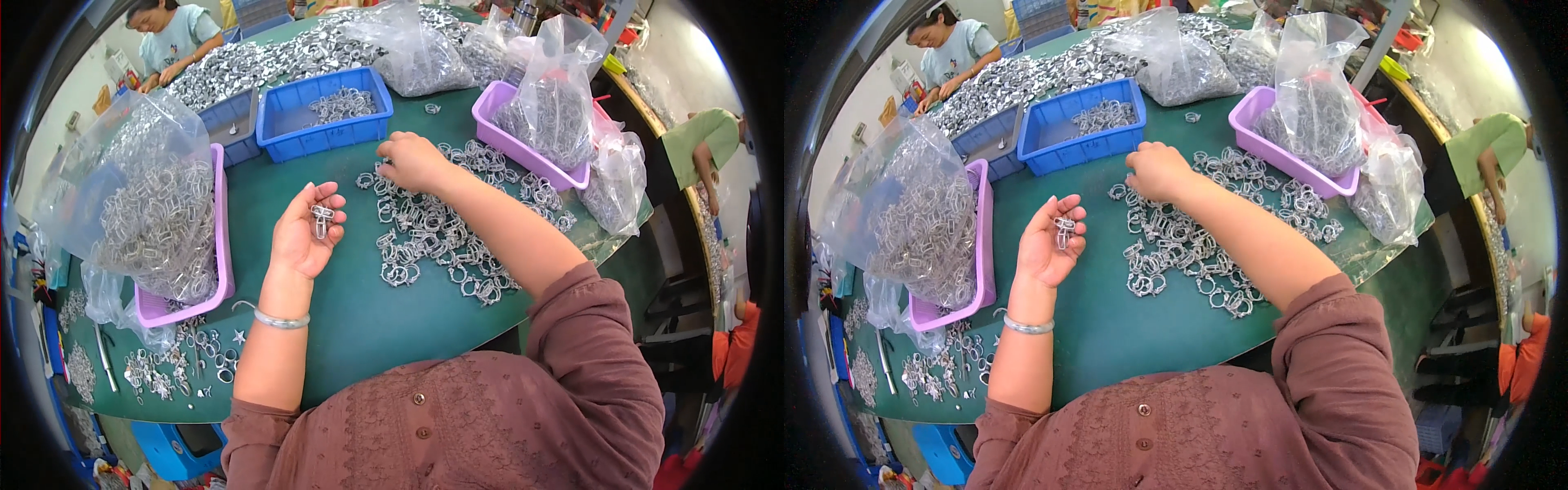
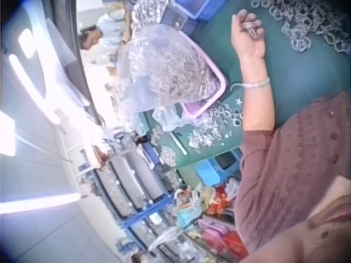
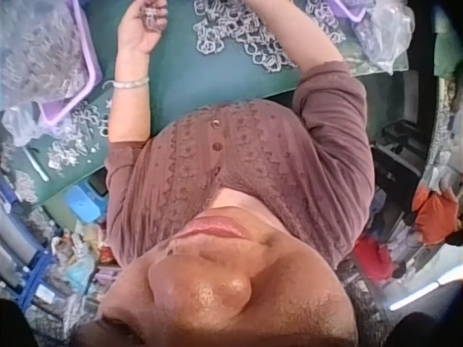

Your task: The person sets down a phone, then picks up, checks, and connects metal clips by hand at a workbench.

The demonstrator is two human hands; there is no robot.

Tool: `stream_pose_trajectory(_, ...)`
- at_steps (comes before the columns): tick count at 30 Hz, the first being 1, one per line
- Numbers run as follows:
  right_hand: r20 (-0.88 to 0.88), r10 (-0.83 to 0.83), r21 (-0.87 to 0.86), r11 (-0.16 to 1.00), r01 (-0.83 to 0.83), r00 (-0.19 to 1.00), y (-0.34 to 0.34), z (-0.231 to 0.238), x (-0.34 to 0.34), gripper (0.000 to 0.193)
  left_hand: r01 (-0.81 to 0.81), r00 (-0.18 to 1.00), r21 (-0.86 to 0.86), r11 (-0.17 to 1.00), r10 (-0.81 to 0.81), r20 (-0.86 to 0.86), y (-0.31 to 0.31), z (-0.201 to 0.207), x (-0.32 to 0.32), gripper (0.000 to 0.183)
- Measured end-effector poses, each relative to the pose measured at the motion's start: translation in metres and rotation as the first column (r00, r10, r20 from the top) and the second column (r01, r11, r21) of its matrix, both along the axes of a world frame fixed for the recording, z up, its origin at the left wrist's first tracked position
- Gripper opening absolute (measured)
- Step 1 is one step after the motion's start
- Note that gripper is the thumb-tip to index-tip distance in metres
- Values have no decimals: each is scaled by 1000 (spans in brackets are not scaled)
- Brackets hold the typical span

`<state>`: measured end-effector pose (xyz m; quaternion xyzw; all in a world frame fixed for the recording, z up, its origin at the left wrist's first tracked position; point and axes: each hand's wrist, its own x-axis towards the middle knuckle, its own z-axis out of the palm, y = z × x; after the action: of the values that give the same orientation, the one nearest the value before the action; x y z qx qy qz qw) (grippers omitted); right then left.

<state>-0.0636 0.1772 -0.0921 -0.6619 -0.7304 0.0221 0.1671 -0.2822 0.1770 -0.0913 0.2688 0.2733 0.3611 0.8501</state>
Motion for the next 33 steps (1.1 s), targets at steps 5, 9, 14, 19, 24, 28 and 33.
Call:
stream_pose_trajectory(5, 194, -76, -114, 988, 100, 978, 5, -2, -6, 31, 63, 998, 34, 997, -64, 17, 2, -2, 0, 23)
stream_pose_trajectory(9, -1, -14, -91, 996, 14, 1000, -7, -2, 5, 29, 36, 998, 95, 995, -31, -59, -4, 0, 3, 19)
stream_pose_trajectory(14, -680, 16, -162, 972, -171, 733, -35, 20, -4, 32, 69, 977, 157, 985, -36, -208, -7, -2, 3, 16)
stream_pose_trajectory(19, -956, -36, -114, 960, -257, 290, -72, 24, -17, 31, 198, 957, 196, 961, -146, -250, -19, 6, 11, 17)
stream_pose_trajectory(24, -986, 1, -37, 974, -225, 165, -93, 27, -27, 31, 255, 950, 275, 927, -186, -252, -29, 11, 16, 13)
stream_pose_trajectory(28, -991, 19, -8, 980, -199, 136, -103, 27, -29, 31, 245, 954, 305, 921, -173, -243, -35, 16, 16, 13)
stream_pose_trajectory(33, -988, 32, 4, 982, -188, 149, -112, 25, -31, 30, 244, 954, 306, 920, -172, -244, -41, 18, 18, 14)
